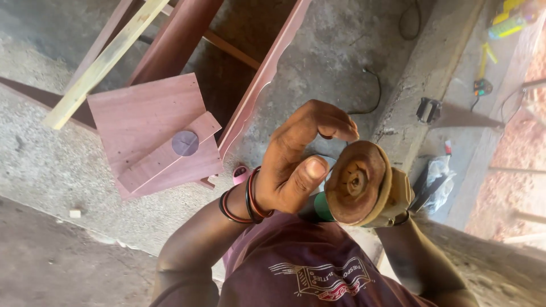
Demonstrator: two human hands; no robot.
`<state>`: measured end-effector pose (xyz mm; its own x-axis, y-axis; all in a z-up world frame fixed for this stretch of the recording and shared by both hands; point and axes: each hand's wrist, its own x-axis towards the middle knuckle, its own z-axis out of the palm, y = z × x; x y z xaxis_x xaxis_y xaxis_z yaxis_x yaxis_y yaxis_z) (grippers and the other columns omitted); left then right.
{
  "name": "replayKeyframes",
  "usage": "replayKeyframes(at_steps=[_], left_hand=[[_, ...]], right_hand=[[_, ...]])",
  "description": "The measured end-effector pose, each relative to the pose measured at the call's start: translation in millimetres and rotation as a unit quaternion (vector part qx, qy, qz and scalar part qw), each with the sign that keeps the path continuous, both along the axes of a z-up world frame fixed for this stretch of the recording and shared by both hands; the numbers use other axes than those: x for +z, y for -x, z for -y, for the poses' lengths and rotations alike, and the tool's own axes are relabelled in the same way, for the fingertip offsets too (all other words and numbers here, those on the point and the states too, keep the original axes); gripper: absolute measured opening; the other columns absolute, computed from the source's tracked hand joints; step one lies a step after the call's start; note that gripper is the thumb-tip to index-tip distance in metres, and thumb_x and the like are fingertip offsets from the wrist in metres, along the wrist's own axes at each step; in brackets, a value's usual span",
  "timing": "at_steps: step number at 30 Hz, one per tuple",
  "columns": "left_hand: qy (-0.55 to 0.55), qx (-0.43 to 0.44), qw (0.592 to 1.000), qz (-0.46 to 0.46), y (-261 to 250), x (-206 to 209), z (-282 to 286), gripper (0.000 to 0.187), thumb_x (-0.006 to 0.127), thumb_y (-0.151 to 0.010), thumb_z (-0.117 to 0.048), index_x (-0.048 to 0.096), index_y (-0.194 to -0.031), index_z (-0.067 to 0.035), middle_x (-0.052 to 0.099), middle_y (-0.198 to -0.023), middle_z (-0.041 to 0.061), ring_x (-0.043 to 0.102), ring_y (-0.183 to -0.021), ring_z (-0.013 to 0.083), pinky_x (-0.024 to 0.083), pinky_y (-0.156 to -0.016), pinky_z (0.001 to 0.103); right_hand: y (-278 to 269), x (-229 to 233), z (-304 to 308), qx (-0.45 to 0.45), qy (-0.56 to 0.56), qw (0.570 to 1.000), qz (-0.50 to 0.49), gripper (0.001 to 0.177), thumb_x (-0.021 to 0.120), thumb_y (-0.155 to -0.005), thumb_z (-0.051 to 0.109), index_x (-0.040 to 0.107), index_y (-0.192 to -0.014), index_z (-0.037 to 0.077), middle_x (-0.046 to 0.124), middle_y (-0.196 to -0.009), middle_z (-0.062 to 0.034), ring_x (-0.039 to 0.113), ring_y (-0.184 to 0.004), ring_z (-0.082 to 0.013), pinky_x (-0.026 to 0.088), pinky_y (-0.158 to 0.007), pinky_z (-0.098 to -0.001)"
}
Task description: The recorder is using an angle grinder with a sanding disc to sand and smooth a wooden furniture piece.
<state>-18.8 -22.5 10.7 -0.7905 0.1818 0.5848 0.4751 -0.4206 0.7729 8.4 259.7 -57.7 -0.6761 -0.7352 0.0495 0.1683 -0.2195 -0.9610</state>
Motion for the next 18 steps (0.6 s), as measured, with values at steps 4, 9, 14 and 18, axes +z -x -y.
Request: replayKeyframes(at_steps=[4,9,14,18], left_hand=[[-0.005,0.005,0.999,-0.033,8.0,11.0,1.7,0.054,0.045,-0.114,-0.055,0.062,-0.126,-0.005,0.063,-0.123,0.011,0.063,-0.117,0.0221,0.049,-0.101,0.034],[0.042,0.044,0.941,-0.333,9.2,22.2,-19.9,0.045,0.059,-0.104,-0.053,0.071,-0.107,-0.01,0.064,-0.116,0.01,0.063,-0.112,0.0262,0.048,-0.096,0.04],[0.035,-0.058,0.931,-0.36,4.4,24.8,-19.4,0.045,0.065,-0.098,-0.054,0.068,-0.086,-0.01,0.065,-0.096,0.008,0.065,-0.089,0.0266,0.048,-0.077,0.041],[-0.047,-0.101,0.948,-0.297,-8.4,25.7,-19.9,0.041,0.052,-0.106,-0.044,0.063,-0.089,-0.008,0.061,-0.095,0.006,0.065,-0.087,0.027,0.056,-0.082,0.038]], right_hand=[[0.4,-1.8,1.3,0.017,0.015,1.0,-0.004,0.041,0.064,-0.099,0.044,0.065,-0.114,0.006,0.074,-0.101,-0.0038,0.07,-0.095,-0.0151,0.053,-0.089,-0.0382],[-20.7,-2.8,1.3,0.001,0.044,0.999,-0.013,0.03,0.061,-0.103,0.039,0.069,-0.108,0.01,0.074,-0.098,0.0,0.069,-0.095,-0.0123,0.05,-0.091,-0.0388],[-37.4,-8.6,0.1,-0.023,0.082,0.996,-0.038,0.024,0.059,-0.106,0.034,0.072,-0.101,0.015,0.075,-0.094,0.0039,0.067,-0.094,-0.0094,0.047,-0.093,-0.0395],[-69.2,-18.3,13.4,-0.053,0.12,0.99,-0.052,0.026,0.056,-0.109,0.03,0.075,-0.095,0.018,0.076,-0.092,0.0071,0.066,-0.094,-0.0072,0.044,-0.095,-0.04]])
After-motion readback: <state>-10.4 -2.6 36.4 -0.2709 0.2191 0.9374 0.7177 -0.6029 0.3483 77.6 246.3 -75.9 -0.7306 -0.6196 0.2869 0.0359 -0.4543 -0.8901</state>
